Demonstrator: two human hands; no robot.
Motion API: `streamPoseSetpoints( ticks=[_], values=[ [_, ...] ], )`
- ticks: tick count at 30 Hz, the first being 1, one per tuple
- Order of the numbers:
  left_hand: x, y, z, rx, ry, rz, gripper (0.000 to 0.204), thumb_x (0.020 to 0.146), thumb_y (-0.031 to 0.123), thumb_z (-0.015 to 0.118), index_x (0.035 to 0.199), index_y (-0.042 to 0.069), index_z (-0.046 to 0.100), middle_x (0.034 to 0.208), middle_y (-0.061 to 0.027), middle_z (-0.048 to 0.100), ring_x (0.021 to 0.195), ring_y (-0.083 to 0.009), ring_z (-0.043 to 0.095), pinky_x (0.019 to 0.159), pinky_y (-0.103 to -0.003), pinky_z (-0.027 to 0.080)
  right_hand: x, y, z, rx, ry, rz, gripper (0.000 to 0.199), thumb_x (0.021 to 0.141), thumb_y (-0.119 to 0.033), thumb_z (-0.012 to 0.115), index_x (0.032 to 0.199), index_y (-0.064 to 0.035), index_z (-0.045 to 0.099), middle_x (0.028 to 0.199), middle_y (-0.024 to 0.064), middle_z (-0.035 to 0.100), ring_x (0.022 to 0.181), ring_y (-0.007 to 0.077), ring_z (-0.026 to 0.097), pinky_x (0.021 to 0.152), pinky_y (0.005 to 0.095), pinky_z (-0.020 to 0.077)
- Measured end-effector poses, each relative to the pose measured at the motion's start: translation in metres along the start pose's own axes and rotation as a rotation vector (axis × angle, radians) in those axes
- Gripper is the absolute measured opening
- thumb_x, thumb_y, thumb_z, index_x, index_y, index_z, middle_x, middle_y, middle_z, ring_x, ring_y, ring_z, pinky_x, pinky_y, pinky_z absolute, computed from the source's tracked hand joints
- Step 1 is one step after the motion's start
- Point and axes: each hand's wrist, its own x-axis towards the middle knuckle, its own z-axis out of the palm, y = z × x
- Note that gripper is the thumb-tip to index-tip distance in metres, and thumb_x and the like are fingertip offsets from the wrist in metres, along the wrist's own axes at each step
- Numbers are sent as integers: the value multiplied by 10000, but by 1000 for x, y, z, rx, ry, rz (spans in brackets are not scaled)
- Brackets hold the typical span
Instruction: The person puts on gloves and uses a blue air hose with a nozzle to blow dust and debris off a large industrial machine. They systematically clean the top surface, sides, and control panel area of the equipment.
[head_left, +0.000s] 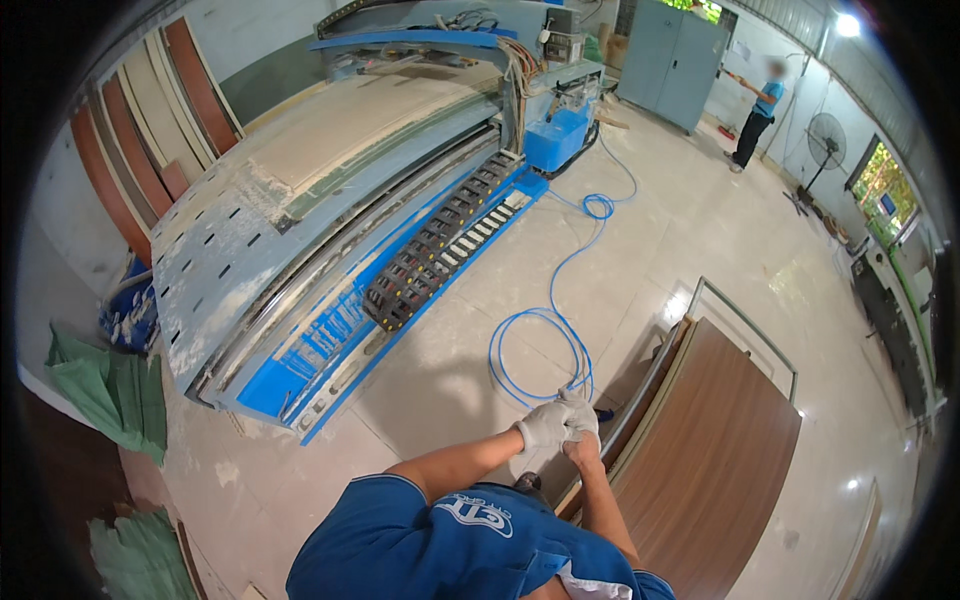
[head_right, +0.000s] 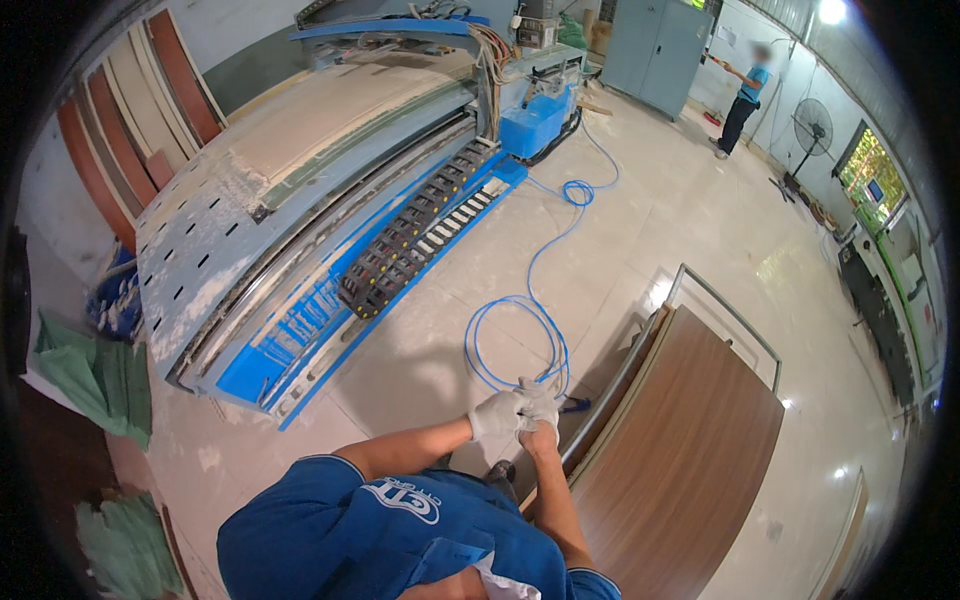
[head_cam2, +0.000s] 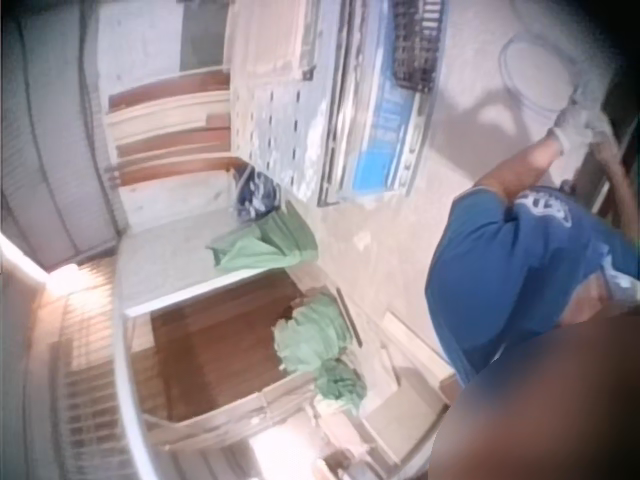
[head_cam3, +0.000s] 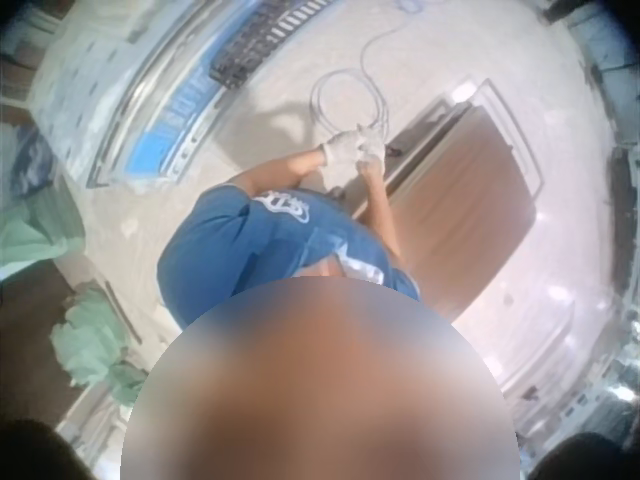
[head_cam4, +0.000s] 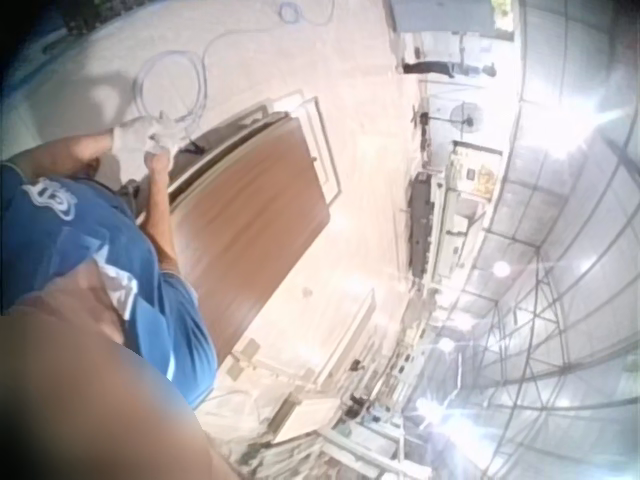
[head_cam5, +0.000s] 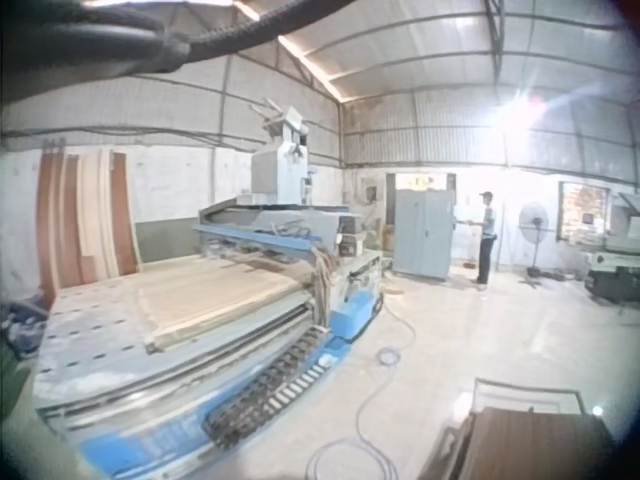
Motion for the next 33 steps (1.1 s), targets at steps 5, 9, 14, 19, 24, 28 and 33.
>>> streamPoseSetpoints(
  ticks=[5,9,14,19,24,28,33],
  values=[
    [-3,-2,7,-103,-182,-4,279,775,246,703,865,-10,643,782,-143,620,736,-273,574,673,-374,452,-22,31,14,536,-143,453,544,831,-267,622,1295,-26,471,1288,136,520,1218,243,461,1025,345,346],
    [-16,38,-5,-512,-460,-406,206,835,216,643,897,21,622,655,-34,526,530,-140,474,474,-285,376,-20,51,27,584,-165,615,557,945,-318,496,1393,-19,353,1368,145,448,1292,255,386,1069,331,284],
    [-25,92,-12,-634,-374,-274,133,877,191,583,883,58,587,604,31,443,456,-61,385,393,-239,278,15,17,24,853,-24,743,602,970,-375,456,1410,2,293,1390,155,410,1304,317,369,1083,381,272],
    [-31,98,-27,-884,-391,-265,163,887,223,607,913,63,591,650,17,496,485,-76,450,417,-244,350,67,-49,-34,1018,-1,292,610,929,-402,532,1398,-69,328,1421,143,369,1325,307,349,1089,424,279],
    [-25,74,-42,-878,-161,-381,214,887,211,598,1005,33,579,781,-46,567,678,-127,573,605,-263,464,94,-97,-66,1702,133,120,446,974,-392,381,1304,-94,419,1392,76,409,1326,269,337,1141,433,166],
    [-12,73,-41,-947,-176,-92,129,845,111,576,888,-11,582,733,-78,584,678,-156,574,613,-286,470,96,-111,-61,1761,69,104,526,953,-470,373,1333,-106,389,1372,52,440,1339,259,319,1139,395,193],
    [-5,77,-41,-744,-76,-120,89,800,84,577,814,-4,582,658,-79,579,621,-204,569,580,-333,461,104,-125,-68,2259,186,90,576,944,-531,336,1359,-134,385,1404,51,405,1345,247,300,1131,490,176]
  ],
)
